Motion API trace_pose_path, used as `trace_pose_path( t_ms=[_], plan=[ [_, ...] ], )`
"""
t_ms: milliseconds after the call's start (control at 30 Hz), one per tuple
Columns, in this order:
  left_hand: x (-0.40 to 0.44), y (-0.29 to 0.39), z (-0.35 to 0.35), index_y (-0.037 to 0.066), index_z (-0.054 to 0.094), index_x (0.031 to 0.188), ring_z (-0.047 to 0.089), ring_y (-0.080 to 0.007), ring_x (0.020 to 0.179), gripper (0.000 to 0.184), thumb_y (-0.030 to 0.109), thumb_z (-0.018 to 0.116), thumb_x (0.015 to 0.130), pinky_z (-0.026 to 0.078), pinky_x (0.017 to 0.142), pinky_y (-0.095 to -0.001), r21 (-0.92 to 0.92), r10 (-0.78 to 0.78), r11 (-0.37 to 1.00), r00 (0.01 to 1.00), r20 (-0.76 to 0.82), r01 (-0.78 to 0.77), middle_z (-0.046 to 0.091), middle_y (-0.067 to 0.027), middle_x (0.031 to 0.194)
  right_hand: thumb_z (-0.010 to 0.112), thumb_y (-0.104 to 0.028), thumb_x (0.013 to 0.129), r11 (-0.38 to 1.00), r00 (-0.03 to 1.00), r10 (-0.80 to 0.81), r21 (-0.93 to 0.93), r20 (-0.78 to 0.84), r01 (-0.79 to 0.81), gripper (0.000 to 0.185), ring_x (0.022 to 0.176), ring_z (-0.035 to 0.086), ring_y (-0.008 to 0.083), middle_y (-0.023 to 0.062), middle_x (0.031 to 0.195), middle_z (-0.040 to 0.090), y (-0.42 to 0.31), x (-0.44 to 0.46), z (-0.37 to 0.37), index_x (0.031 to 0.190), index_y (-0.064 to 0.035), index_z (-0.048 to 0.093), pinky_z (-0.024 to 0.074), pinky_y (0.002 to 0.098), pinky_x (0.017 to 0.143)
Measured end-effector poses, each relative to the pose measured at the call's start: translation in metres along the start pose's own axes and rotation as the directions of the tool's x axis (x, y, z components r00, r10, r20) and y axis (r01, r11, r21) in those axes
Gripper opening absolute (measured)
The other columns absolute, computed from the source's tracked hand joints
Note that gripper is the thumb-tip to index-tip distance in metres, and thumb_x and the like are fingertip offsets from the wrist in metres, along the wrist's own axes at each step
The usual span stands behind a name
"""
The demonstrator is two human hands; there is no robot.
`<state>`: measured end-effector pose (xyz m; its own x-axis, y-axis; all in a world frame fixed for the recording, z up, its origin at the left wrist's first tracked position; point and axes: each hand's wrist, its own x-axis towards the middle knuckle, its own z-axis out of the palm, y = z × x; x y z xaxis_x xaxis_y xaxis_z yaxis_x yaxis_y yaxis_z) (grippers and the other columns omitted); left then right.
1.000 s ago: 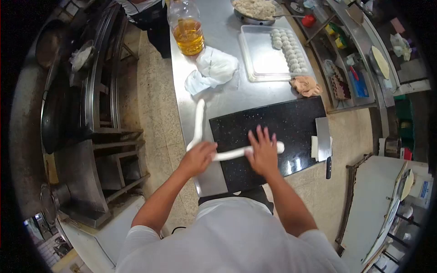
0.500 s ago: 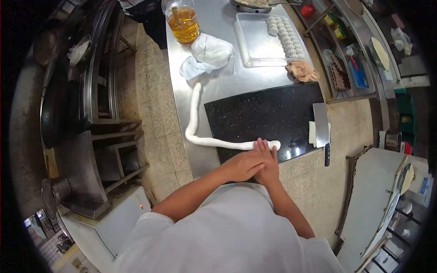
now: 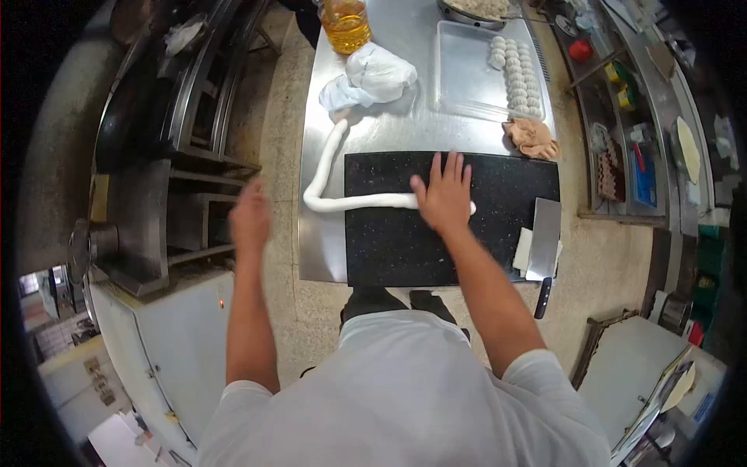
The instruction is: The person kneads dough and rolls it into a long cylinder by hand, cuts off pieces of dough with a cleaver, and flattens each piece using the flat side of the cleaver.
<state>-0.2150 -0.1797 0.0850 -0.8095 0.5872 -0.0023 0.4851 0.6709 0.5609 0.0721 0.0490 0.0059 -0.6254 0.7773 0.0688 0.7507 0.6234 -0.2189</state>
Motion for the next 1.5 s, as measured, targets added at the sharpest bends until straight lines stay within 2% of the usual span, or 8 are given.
trace_pose_path(
  t_ms=[67,100,200,367,633,1067,1300,1500],
  plan=[
    [-0.043,0.030,0.077,0.011,0.071,0.118,0.070,-0.0293,0.085,0.028,0.009,0.053,0.097,0.053,0.079,-0.0378,-0.039,0.332,0.943,0.942,0.054,-0.330,0.073,-0.0147,0.097,0.053,-0.046,0.098,0.994,0.995,-0.083,0.075,0.056,0.078,0.077,0.151,0.024,0.0452,0.0296,0.160,0.029,-0.006,-0.061,-0.005,0.151,0.0075,0.036,0.0173,0.0577,0.122],
    [-0.074,0.104,0.081,0.010,0.071,0.115,0.069,-0.0345,0.089,0.030,0.005,0.053,0.091,0.054,0.084,-0.0407,-0.031,0.158,0.987,0.918,0.364,-0.157,0.072,-0.0146,0.097,0.055,-0.044,0.097,0.972,0.988,-0.147,0.190,0.048,0.135,0.079,0.151,0.024,0.0460,0.0305,0.160,0.029,-0.008,-0.094,-0.008,0.150,0.0103,0.034,0.0175,0.0576,0.122],
    [-0.149,0.126,0.173,0.005,0.067,0.122,0.057,-0.0366,0.124,0.034,0.016,0.057,0.091,0.035,0.115,-0.0520,-0.316,0.779,0.606,0.465,0.421,-0.730,0.065,-0.0170,0.124,0.058,-0.039,0.096,0.935,0.968,-0.196,0.326,0.154,0.137,0.078,0.153,0.021,0.0413,0.0255,0.163,0.026,0.007,-0.150,-0.021,0.156,0.0030,0.030,0.0145,0.0551,0.124],
    [-0.141,0.144,0.191,0.009,0.055,0.144,0.035,-0.0401,0.146,0.053,0.036,0.048,0.099,0.022,0.120,-0.0604,-0.257,0.725,0.672,0.547,0.418,-0.694,0.042,-0.0177,0.156,0.055,-0.034,0.096,0.981,0.935,-0.174,0.139,0.310,0.137,0.077,0.156,0.015,0.0302,0.0120,0.169,0.018,0.029,-0.115,0.001,0.162,-0.0123,0.022,0.0076,0.0504,0.126],
    [-0.013,0.208,0.238,0.005,0.036,0.155,0.025,-0.0416,0.151,0.069,0.049,0.038,0.102,0.013,0.121,-0.0635,0.053,0.642,0.715,0.684,0.346,-0.697,0.033,-0.0220,0.161,0.046,-0.037,0.099,0.999,0.989,0.044,-0.018,0.138,-0.042,0.073,0.156,0.014,0.0372,0.0199,0.167,0.019,0.047,0.013,-0.010,0.161,-0.0067,0.024,0.0098,0.0542,0.125],
    [-0.138,0.079,0.132,-0.005,0.039,0.150,0.028,-0.0369,0.151,0.077,0.053,0.045,0.101,0.020,0.123,-0.0538,-0.306,0.721,0.645,0.425,0.547,-0.700,0.033,-0.0238,0.161,0.055,-0.044,0.098,0.986,0.991,0.089,0.130,0.102,-0.102,0.075,0.149,0.025,0.0488,0.0309,0.158,0.031,0.006,-0.148,-0.013,0.149,0.0081,0.039,0.0168,0.0612,0.121],
    [0.018,0.141,0.196,0.011,0.035,0.158,0.014,-0.0378,0.155,0.076,0.062,0.035,0.101,0.007,0.121,-0.0659,0.100,0.658,0.599,0.560,0.503,-0.794,0.022,-0.0150,0.168,0.048,-0.058,0.099,0.943,0.946,0.322,-0.073,-0.031,-0.324,0.072,0.151,0.023,0.0454,0.0237,0.164,0.024,0.034,-0.007,-0.003,0.157,-0.0157,0.038,0.0153,0.0665,0.119],
    [-0.011,0.112,0.167,0.012,0.043,0.154,0.024,-0.0385,0.152,0.072,0.059,0.043,0.099,0.010,0.121,-0.0638,0.041,0.734,0.541,0.495,0.465,-0.840,0.036,-0.0166,0.161,0.051,-0.052,0.099,0.952,0.954,0.294,-0.077,-0.056,-0.298,0.078,0.149,0.026,0.0484,0.0336,0.158,0.029,0.020,-0.053,0.004,0.154,0.0014,0.034,0.0198,0.0590,0.121]
  ],
)
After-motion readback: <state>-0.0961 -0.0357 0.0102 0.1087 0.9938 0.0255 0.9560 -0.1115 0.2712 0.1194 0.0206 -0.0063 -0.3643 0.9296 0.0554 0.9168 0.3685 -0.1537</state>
